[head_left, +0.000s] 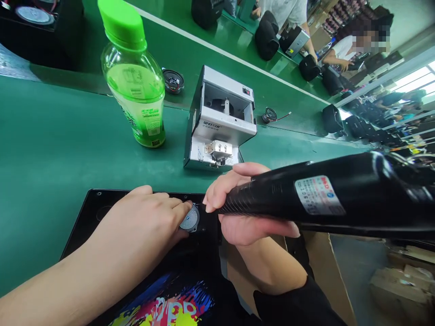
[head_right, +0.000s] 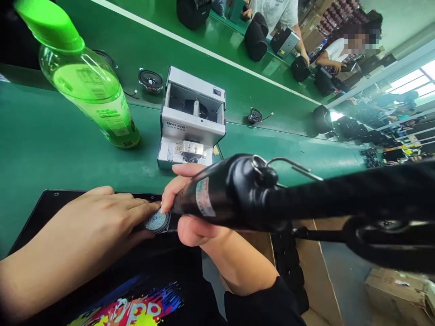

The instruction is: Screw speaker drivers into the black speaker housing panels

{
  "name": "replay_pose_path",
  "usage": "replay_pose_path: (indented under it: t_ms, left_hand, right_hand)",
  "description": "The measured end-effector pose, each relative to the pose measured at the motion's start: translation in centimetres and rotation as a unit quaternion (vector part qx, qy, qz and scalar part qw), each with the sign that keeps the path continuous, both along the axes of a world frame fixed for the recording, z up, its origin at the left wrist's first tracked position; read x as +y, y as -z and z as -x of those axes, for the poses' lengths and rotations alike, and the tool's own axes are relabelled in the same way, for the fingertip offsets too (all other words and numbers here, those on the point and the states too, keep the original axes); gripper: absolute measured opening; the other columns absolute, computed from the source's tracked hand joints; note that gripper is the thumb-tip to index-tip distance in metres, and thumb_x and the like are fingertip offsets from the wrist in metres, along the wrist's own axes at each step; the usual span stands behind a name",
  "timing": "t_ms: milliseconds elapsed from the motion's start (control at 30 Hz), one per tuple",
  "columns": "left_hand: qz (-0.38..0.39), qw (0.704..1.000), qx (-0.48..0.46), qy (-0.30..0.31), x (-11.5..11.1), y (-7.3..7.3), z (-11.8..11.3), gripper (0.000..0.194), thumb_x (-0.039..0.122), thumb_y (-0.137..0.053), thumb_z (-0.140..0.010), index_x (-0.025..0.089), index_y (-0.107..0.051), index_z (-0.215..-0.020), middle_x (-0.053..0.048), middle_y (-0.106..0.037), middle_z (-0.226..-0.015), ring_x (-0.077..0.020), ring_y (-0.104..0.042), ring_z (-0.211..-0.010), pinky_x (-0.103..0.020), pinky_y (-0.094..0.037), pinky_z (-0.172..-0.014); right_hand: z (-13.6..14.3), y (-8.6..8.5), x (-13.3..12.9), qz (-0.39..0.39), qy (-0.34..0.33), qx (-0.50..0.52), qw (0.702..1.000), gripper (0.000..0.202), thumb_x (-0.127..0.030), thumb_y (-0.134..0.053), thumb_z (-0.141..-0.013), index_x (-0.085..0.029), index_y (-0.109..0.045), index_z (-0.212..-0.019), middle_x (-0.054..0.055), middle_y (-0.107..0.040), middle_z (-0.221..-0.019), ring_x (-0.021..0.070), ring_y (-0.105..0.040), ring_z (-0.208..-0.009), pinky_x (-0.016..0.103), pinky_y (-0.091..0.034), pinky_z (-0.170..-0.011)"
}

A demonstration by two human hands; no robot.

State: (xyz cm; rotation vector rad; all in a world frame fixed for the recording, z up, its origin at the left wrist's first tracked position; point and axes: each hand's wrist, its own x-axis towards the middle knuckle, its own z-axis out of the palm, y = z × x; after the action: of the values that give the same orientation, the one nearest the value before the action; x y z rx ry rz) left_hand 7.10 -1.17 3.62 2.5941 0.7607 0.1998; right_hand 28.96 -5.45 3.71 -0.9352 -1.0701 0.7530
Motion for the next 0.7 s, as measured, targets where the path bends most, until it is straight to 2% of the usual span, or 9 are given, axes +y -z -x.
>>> replay_pose_path:
  t_ms: [67,133,200,300,367,400,467,567,700]
  left_hand:
    - [0.001,1.0,0.002,-0.003,-0.1,0.0,0.0,0.004,0.027,-0.084,-0.104,0.03,-0.085,-0.106,-0.003,-0.092,-0.094,-0.0343,-0.083,-0.084,-0.049,-0.035,-0.077]
    - [-0.014,1.0,0.006,-0.001,-0.2,0.2,0.0,0.005,0.027,-0.084,-0.103,0.03,-0.087,-0.107,-0.003,-0.093,-0.094,-0.034,-0.084,-0.081,-0.05,-0.038,-0.076]
    - [-0.042,0.999,0.008,0.001,-0.5,0.6,0.1,0.014,0.026,-0.085,-0.103,0.028,-0.091,-0.115,-0.004,-0.094,-0.097,-0.0339,-0.085,-0.081,-0.051,-0.044,-0.076]
    - [-0.077,0.997,0.001,0.008,-0.7,1.4,0.4,0.034,0.024,-0.085,-0.102,0.024,-0.095,-0.135,-0.007,-0.099,-0.11,-0.0347,-0.09,-0.089,-0.053,-0.053,-0.081]
    - [-0.082,0.997,-0.005,0.011,-0.9,1.8,0.6,0.039,0.025,-0.085,-0.104,0.023,-0.095,-0.142,-0.008,-0.1,-0.116,-0.0349,-0.092,-0.094,-0.053,-0.056,-0.083]
    - [-0.079,0.997,-0.008,0.011,-0.9,1.9,0.7,0.039,0.025,-0.085,-0.105,0.023,-0.095,-0.143,-0.008,-0.1,-0.117,-0.0349,-0.093,-0.095,-0.053,-0.057,-0.084]
    - [-0.071,0.997,-0.01,0.009,-1.0,1.8,0.7,0.039,0.026,-0.086,-0.105,0.024,-0.096,-0.143,-0.007,-0.1,-0.117,-0.0344,-0.093,-0.096,-0.052,-0.058,-0.085]
    - [-0.068,0.998,-0.003,0.006,-1.0,1.4,0.5,0.038,0.026,-0.09,-0.105,0.022,-0.096,-0.142,-0.008,-0.1,-0.117,-0.0341,-0.093,-0.096,-0.052,-0.058,-0.086]
    - [-0.075,0.997,-0.013,0.005,-0.9,1.2,0.6,0.043,0.027,-0.097,-0.104,0.02,-0.094,-0.146,-0.009,-0.1,-0.122,-0.0336,-0.093,-0.1,-0.051,-0.059,-0.088]
  right_hand:
    - [0.7,-0.1,0.2,-0.039,0.05,0.03,0.998,0.076,-0.104,-0.087,-0.099,-0.035,-0.09,-0.131,-0.005,-0.082,-0.072,0.0203,-0.071,-0.05,0.034,-0.065,-0.052]
    - [0.5,-1.3,0.2,-0.012,0.05,0.061,0.997,0.078,-0.104,-0.088,-0.096,-0.035,-0.088,-0.134,-0.006,-0.083,-0.073,0.0192,-0.072,-0.05,0.032,-0.066,-0.053]
    - [-0.7,-3.8,-0.1,0.016,0.021,0.084,0.996,0.078,-0.104,-0.089,-0.096,-0.038,-0.087,-0.137,-0.008,-0.082,-0.073,0.019,-0.071,-0.049,0.032,-0.066,-0.052]
    - [-3.0,-8.7,0.1,0.004,-0.005,0.058,0.998,0.06,-0.092,-0.098,-0.1,-0.041,-0.092,-0.131,-0.007,-0.082,-0.072,0.0189,-0.07,-0.051,0.034,-0.065,-0.054]
    - [-3.6,-11.0,1.5,-0.037,0.028,0.043,0.998,0.053,-0.088,-0.103,-0.098,-0.04,-0.093,-0.118,-0.007,-0.08,-0.068,0.0183,-0.068,-0.05,0.033,-0.061,-0.052]
    - [-3.5,-11.5,2.5,-0.06,0.05,0.038,0.996,0.056,-0.092,-0.103,-0.095,-0.041,-0.09,-0.111,-0.008,-0.078,-0.065,0.0183,-0.066,-0.047,0.033,-0.058,-0.049]
    - [-2.9,-11.5,4.9,-0.094,0.085,0.015,0.992,0.07,-0.108,-0.094,-0.089,-0.04,-0.081,-0.102,-0.009,-0.071,-0.059,0.0186,-0.06,-0.043,0.033,-0.049,-0.044]
    - [-1.8,-10.1,7.7,-0.069,0.078,-0.043,0.994,0.087,-0.124,-0.078,-0.082,-0.039,-0.071,-0.098,-0.009,-0.064,-0.055,0.0199,-0.054,-0.037,0.036,-0.043,-0.039]
    - [-1.7,-8.9,8.6,-0.058,0.049,-0.032,0.997,0.085,-0.119,-0.087,-0.083,-0.039,-0.082,-0.113,-0.01,-0.067,-0.055,0.0201,-0.053,-0.037,0.038,-0.046,-0.039]
